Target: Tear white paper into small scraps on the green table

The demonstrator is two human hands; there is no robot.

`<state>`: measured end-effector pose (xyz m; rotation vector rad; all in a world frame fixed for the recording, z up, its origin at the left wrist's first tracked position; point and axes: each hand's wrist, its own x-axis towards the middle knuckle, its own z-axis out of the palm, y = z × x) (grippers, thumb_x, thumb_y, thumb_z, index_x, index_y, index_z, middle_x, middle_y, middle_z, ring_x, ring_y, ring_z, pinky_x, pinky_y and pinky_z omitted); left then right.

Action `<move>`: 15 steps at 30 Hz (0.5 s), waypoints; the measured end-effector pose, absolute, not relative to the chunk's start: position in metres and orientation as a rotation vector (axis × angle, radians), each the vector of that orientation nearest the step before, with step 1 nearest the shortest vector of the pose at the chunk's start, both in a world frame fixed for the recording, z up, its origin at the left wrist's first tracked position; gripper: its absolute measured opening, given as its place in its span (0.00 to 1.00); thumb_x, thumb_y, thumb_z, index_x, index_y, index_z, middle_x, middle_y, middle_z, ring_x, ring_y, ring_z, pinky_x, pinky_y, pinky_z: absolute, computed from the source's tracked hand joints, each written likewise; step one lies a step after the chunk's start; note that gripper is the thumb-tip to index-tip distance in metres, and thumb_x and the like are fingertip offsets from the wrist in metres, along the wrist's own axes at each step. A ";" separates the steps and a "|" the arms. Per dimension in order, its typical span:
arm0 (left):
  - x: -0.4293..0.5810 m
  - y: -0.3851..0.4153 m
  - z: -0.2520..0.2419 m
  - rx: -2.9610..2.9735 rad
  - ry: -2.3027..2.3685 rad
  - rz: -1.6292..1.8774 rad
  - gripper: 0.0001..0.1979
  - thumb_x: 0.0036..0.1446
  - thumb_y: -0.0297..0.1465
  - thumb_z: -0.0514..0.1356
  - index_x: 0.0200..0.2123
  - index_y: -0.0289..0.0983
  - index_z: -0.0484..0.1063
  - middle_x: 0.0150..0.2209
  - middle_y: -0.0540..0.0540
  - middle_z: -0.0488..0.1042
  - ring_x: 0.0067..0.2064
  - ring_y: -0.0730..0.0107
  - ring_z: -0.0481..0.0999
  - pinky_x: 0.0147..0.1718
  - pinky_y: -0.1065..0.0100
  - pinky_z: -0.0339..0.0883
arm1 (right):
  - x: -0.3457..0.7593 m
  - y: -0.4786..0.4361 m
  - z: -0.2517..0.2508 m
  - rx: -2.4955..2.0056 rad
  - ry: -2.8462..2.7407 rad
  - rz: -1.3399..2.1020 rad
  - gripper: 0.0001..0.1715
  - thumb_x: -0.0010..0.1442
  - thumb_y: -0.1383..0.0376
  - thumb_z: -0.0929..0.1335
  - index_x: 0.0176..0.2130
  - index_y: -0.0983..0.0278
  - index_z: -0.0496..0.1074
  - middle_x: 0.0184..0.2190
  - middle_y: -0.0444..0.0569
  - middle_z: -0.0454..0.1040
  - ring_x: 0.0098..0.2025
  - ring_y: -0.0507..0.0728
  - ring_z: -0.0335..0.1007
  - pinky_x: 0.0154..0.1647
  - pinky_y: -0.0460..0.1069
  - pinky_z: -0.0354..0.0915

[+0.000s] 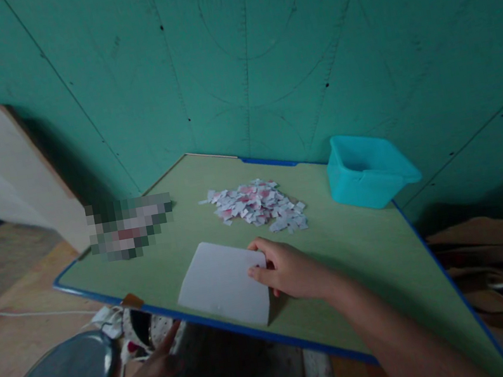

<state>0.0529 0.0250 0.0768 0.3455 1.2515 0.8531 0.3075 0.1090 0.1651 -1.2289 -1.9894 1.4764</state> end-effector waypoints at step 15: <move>0.035 0.038 0.041 0.458 1.215 0.854 0.51 0.24 0.15 0.60 0.57 0.37 0.49 0.33 0.50 0.78 0.46 0.58 0.69 0.34 0.71 0.68 | 0.307 0.106 0.165 -1.213 -1.995 1.539 0.12 0.55 0.61 0.61 0.40 0.62 0.58 0.27 0.42 0.64 0.22 0.46 0.59 0.17 0.41 0.59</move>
